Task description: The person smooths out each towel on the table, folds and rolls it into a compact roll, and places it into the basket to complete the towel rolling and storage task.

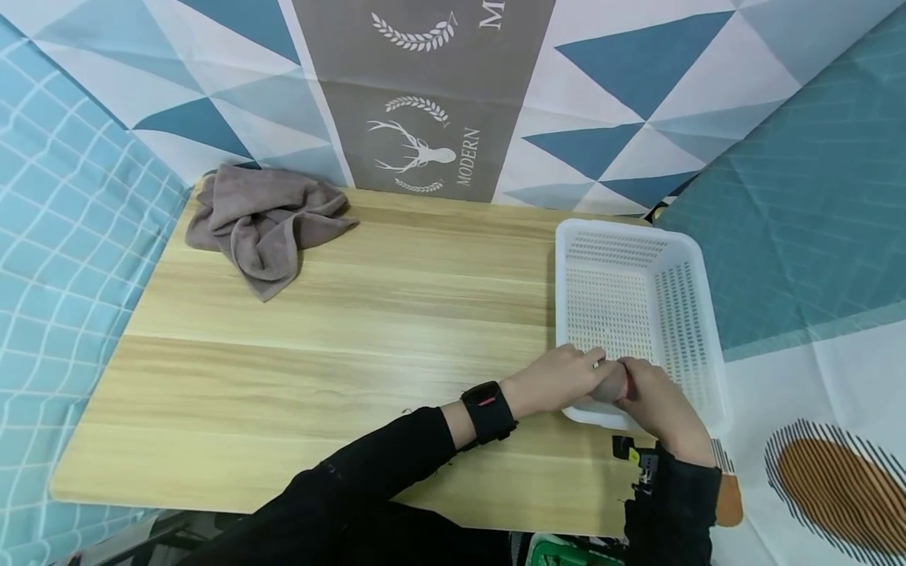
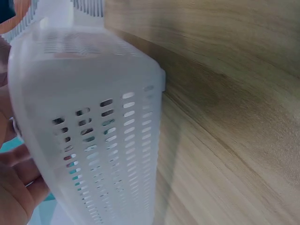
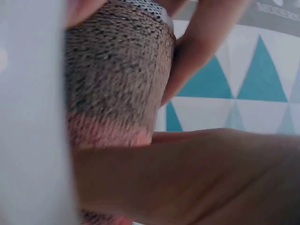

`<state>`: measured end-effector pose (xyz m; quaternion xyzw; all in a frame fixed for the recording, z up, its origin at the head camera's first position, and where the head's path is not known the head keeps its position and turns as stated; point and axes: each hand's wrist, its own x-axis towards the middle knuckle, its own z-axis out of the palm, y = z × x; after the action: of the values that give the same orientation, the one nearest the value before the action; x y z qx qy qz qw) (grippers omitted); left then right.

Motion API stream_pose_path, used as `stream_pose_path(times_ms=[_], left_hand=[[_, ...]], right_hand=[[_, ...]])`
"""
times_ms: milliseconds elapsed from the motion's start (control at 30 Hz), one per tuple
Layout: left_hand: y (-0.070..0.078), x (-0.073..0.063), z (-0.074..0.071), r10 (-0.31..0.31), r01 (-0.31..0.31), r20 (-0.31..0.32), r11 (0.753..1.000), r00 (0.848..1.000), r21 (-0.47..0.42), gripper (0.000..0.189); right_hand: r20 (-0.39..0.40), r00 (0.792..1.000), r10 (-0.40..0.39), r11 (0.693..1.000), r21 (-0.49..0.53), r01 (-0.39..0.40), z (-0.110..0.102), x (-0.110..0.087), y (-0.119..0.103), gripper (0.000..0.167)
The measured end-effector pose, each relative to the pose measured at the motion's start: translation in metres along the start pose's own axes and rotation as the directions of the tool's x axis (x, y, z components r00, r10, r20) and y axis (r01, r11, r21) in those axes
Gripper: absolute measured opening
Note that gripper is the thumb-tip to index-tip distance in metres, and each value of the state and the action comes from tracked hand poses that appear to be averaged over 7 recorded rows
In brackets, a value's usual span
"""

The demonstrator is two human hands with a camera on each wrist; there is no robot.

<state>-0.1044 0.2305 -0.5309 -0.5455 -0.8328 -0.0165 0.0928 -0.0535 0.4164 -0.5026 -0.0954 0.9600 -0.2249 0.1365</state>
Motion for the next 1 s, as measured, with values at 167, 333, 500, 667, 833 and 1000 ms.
stream_pose_path(times_ms=[167,333,500,667,833,1000], left_hand=[[0.004,-0.001,0.002,-0.002,0.003,0.091,1.000,0.996,-0.011,0.036],[0.010,0.002,0.004,-0.041,0.049,0.133,0.997,0.990,-0.056,0.018],[0.015,0.004,0.008,-0.136,0.144,0.169,0.989,0.976,-0.036,0.019],[0.024,0.008,0.007,-0.220,0.235,0.196,0.970,0.956,-0.055,0.022],[0.026,0.009,0.009,-0.233,0.241,0.164,0.970,0.959,-0.028,0.024],[0.020,0.006,0.010,-0.254,0.254,0.049,0.967,0.966,-0.003,0.017]], right_hand=[[0.019,1.000,0.012,1.000,-0.024,-0.011,0.016,0.002,0.003,0.042],[0.011,1.000,0.014,0.999,-0.052,-0.013,0.026,0.004,0.006,0.050],[0.012,1.000,-0.009,0.997,-0.073,0.009,0.031,0.014,0.008,0.053],[0.033,0.999,0.022,0.995,-0.097,-0.019,0.033,0.015,0.010,0.051],[0.046,0.999,0.023,0.996,-0.093,-0.019,0.032,0.013,0.010,0.051],[0.022,1.000,-0.011,0.995,-0.101,0.013,0.026,0.014,0.007,0.040]])
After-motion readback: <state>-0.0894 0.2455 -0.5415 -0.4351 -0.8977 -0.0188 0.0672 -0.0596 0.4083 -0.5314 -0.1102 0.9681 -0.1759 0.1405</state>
